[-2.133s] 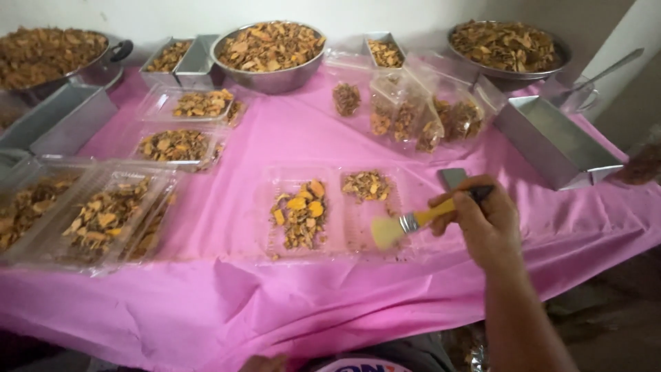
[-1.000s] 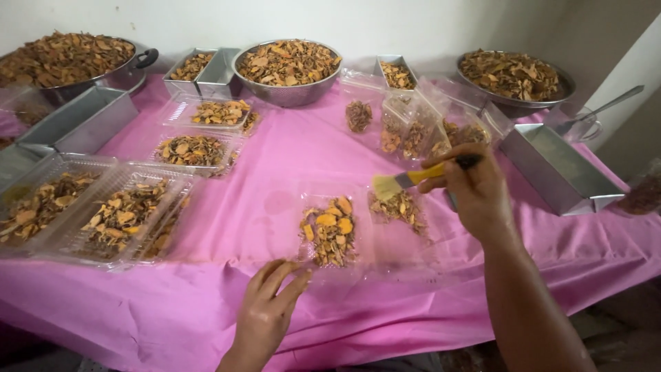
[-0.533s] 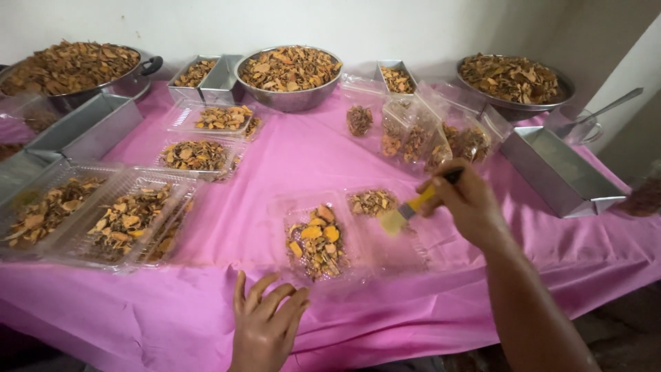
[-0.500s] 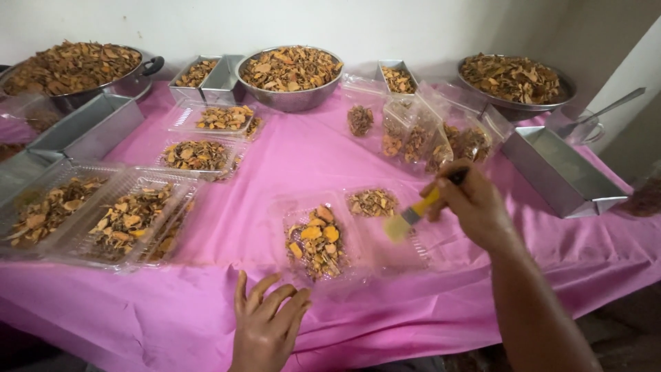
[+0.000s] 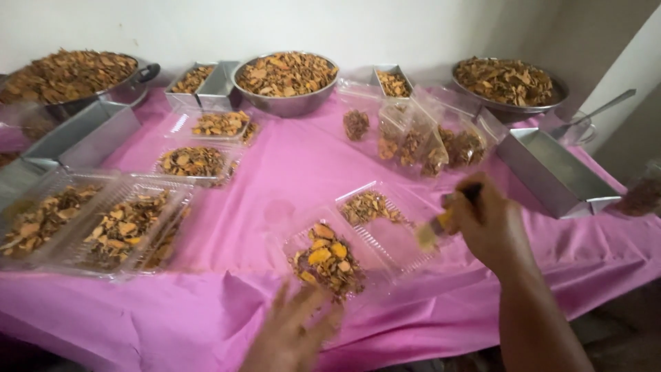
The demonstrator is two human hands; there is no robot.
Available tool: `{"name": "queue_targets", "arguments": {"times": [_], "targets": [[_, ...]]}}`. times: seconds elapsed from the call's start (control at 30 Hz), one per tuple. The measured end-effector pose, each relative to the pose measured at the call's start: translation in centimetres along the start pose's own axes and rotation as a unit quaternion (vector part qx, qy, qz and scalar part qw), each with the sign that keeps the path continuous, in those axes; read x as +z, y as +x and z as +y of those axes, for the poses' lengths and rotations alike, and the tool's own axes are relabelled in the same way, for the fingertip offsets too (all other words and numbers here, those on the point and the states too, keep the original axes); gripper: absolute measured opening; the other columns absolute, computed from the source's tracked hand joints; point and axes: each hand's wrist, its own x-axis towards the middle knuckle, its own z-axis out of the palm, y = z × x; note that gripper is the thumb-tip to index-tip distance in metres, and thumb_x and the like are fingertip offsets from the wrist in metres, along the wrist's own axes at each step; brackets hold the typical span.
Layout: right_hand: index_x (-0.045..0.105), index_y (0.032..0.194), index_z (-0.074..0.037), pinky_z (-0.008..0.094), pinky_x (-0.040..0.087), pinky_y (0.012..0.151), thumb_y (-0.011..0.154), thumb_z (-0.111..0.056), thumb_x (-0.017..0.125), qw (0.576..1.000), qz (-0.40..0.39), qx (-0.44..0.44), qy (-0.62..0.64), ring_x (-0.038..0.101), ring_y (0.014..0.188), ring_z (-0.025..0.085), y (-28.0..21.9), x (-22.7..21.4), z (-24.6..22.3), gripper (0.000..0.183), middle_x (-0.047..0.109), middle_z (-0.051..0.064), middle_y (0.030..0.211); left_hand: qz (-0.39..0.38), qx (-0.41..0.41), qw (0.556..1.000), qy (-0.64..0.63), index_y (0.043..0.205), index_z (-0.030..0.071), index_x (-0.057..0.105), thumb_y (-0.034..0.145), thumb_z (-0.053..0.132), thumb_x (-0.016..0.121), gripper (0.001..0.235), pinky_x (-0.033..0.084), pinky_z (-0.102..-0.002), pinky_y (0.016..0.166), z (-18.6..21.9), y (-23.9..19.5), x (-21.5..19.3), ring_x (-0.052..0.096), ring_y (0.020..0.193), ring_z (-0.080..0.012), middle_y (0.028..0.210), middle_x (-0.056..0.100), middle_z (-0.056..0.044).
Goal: The person packages dried tea ingredients into plastic containers and bags by hand, using a brush to clean and arrange them.
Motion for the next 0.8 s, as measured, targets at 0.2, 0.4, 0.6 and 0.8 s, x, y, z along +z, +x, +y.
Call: {"name": "queue_targets", "arguments": {"times": [0.2, 0.4, 0.6, 0.8], "targets": [[0.061, 0.115, -0.010, 0.036, 0.056, 0.056, 0.105, -0.020, 0.057, 0.997, 0.000, 0.004, -0.071, 0.075, 0.067, 0.023, 1.4, 2.4, 3.1, 0.014, 0.079, 0.012, 0.085, -0.086, -0.458, 0.855, -0.227, 0.151, 0.021, 0.049, 0.085, 0.072, 0.045, 0.084, 0.033, -0.045, 0.121, -2.8, 10.5, -6.9, 0.048, 0.142, -0.0319, 0.155, 0.049, -0.013], [0.066, 0.117, -0.005, 0.044, 0.062, 0.083, 0.102, -0.005, 0.060, 0.965, -0.005, -0.190, 0.183, 0.079, 0.087, 0.031, 6.5, 6.5, 7.8, 0.016, 0.077, 0.019, 0.104, -0.147, -0.483, 0.799, -0.326, 0.151, 0.012, 0.047, 0.087, 0.057, 0.057, 0.079, 0.039, -0.045, 0.117, -2.0, 12.0, -7.5, 0.056, 0.137, -0.0383, 0.149, 0.053, -0.023], [0.068, 0.114, -0.007, 0.038, 0.059, 0.090, 0.102, -0.012, 0.066, 0.963, 0.034, -0.242, 0.117, 0.076, 0.094, 0.026, 6.7, 6.1, 6.5, 0.014, 0.077, 0.013, 0.105, -0.148, -0.323, 0.889, -0.288, 0.151, 0.016, 0.048, 0.090, 0.020, 0.054, 0.062, 0.041, -0.049, 0.110, -3.7, 8.4, -3.1, 0.048, 0.134, -0.0480, 0.150, 0.043, -0.032], [0.062, 0.116, -0.003, 0.044, 0.062, 0.078, 0.102, -0.006, 0.061, 0.961, 0.000, -0.253, 0.116, 0.076, 0.085, 0.034, 7.4, 7.4, 6.5, 0.014, 0.072, 0.019, 0.102, -0.131, -0.142, 0.974, -0.119, 0.143, 0.025, 0.059, 0.101, 0.025, 0.048, 0.044, 0.045, -0.040, 0.107, -2.7, 5.9, 2.4, 0.045, 0.138, -0.0336, 0.160, 0.033, -0.015]]}}
